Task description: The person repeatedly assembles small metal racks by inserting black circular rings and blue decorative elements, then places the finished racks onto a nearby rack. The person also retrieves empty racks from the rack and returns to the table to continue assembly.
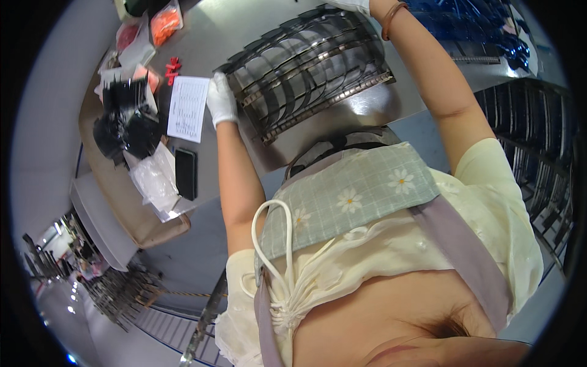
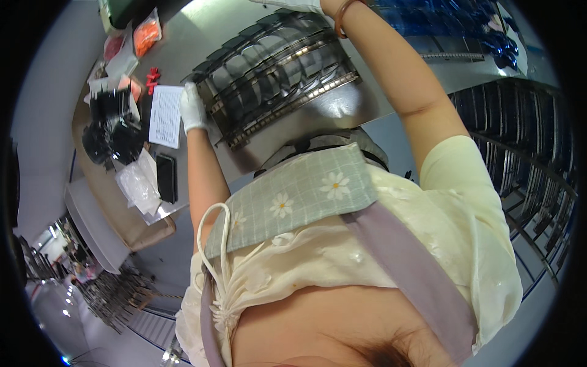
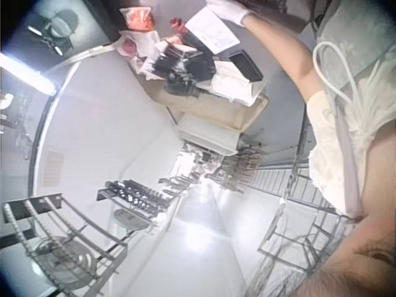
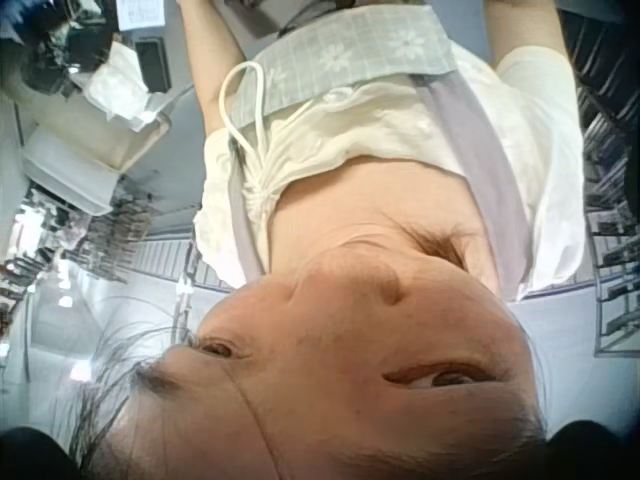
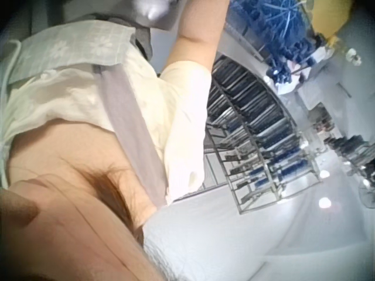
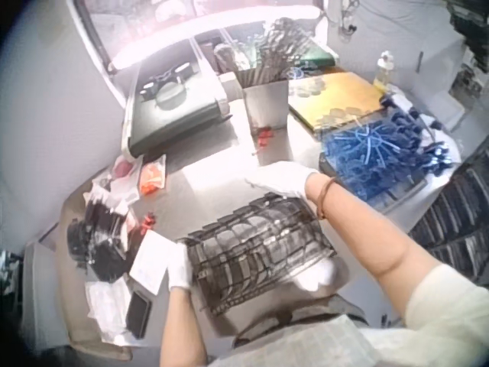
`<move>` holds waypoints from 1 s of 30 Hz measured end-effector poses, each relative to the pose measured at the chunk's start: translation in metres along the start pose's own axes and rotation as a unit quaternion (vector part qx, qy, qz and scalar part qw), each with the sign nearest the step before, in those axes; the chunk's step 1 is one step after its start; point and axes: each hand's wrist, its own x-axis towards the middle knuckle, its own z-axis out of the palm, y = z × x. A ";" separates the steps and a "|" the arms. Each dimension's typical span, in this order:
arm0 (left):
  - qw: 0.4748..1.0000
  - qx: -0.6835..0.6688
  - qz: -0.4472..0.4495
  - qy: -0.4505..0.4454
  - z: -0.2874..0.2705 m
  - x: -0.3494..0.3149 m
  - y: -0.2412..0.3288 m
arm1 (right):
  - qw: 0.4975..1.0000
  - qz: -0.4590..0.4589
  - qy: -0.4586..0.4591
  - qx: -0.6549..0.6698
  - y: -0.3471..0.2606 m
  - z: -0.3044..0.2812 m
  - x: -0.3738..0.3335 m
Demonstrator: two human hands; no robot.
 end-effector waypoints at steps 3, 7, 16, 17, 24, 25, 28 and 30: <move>0.992 0.016 0.129 0.007 -0.003 -0.010 0.005 | 0.984 0.093 -0.018 -0.150 0.042 -0.007 0.020; 0.996 -0.051 0.042 -0.065 -0.008 -0.019 0.013 | 0.995 0.069 0.001 -0.074 0.089 0.017 0.020; 0.316 -0.822 -0.468 -0.074 -0.008 0.012 0.000 | 0.997 -0.013 -0.060 0.035 0.066 0.018 0.025; 0.226 -0.843 -0.482 -0.079 -0.012 0.015 -0.004 | 0.994 -0.024 -0.091 0.057 0.062 0.015 0.027; 0.335 -0.789 -0.495 -0.139 -0.040 0.019 -0.017 | 0.988 0.020 -0.152 0.033 0.069 0.014 0.041; 0.396 -0.767 -0.484 -0.142 -0.040 0.017 -0.016 | 0.988 0.024 -0.152 0.020 0.070 0.015 0.043; 0.584 -0.668 -0.438 -0.143 -0.036 0.012 -0.008 | 0.985 0.036 -0.164 0.027 0.071 0.015 0.043; 0.684 -0.591 -0.400 -0.149 -0.033 0.008 -0.001 | 0.984 0.040 -0.170 0.041 0.069 0.014 0.040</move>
